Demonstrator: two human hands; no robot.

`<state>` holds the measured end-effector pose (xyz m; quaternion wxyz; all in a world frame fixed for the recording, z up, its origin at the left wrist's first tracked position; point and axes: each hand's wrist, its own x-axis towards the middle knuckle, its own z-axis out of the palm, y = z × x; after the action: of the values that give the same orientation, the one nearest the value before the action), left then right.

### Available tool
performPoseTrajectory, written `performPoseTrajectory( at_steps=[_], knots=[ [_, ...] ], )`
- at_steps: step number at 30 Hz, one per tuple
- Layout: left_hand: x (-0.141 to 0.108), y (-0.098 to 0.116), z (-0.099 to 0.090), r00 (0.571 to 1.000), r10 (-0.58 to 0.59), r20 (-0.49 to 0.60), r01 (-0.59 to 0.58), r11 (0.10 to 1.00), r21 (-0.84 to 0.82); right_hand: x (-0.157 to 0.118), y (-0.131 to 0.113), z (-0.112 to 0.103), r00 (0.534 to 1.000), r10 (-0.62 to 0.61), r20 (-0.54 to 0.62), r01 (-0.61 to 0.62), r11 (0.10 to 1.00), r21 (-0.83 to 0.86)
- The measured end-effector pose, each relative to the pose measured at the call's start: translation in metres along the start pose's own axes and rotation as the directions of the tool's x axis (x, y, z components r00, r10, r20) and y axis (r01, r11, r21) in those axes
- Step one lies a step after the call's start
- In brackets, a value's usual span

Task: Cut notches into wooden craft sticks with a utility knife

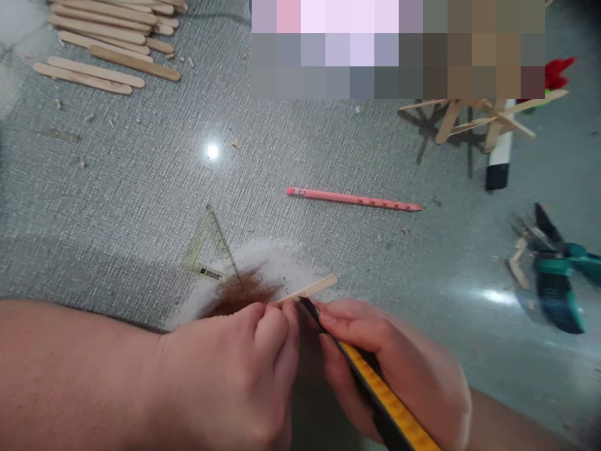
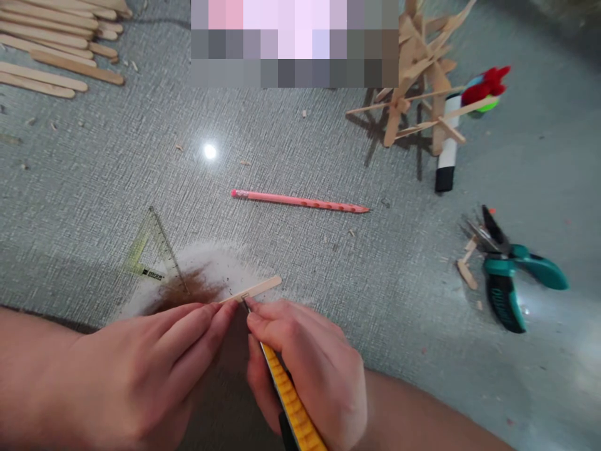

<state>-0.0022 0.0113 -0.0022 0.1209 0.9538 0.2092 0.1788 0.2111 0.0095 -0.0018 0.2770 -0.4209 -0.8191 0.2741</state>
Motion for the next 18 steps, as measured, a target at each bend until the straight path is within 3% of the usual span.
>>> performPoseTrajectory(
  at_steps=[8, 14, 18],
  knots=[
    [0.003, 0.003, 0.004, 0.998, -0.036, -0.053, 0.036, 0.999, 0.003, 0.001, -0.016, 0.006, 0.995, 0.101, -0.004, -0.101, 0.995, -0.010],
    [0.002, 0.002, 0.004, 0.999, -0.030, -0.042, 0.029, 0.999, -0.019, -0.001, -0.006, 0.004, 1.000, 0.024, -0.004, -0.024, 1.000, -0.018],
    [0.001, 0.002, 0.005, 0.999, -0.011, -0.042, 0.011, 1.000, -0.001, -0.002, -0.004, 0.004, 0.998, 0.041, -0.040, -0.042, 0.999, -0.032]
  ],
)
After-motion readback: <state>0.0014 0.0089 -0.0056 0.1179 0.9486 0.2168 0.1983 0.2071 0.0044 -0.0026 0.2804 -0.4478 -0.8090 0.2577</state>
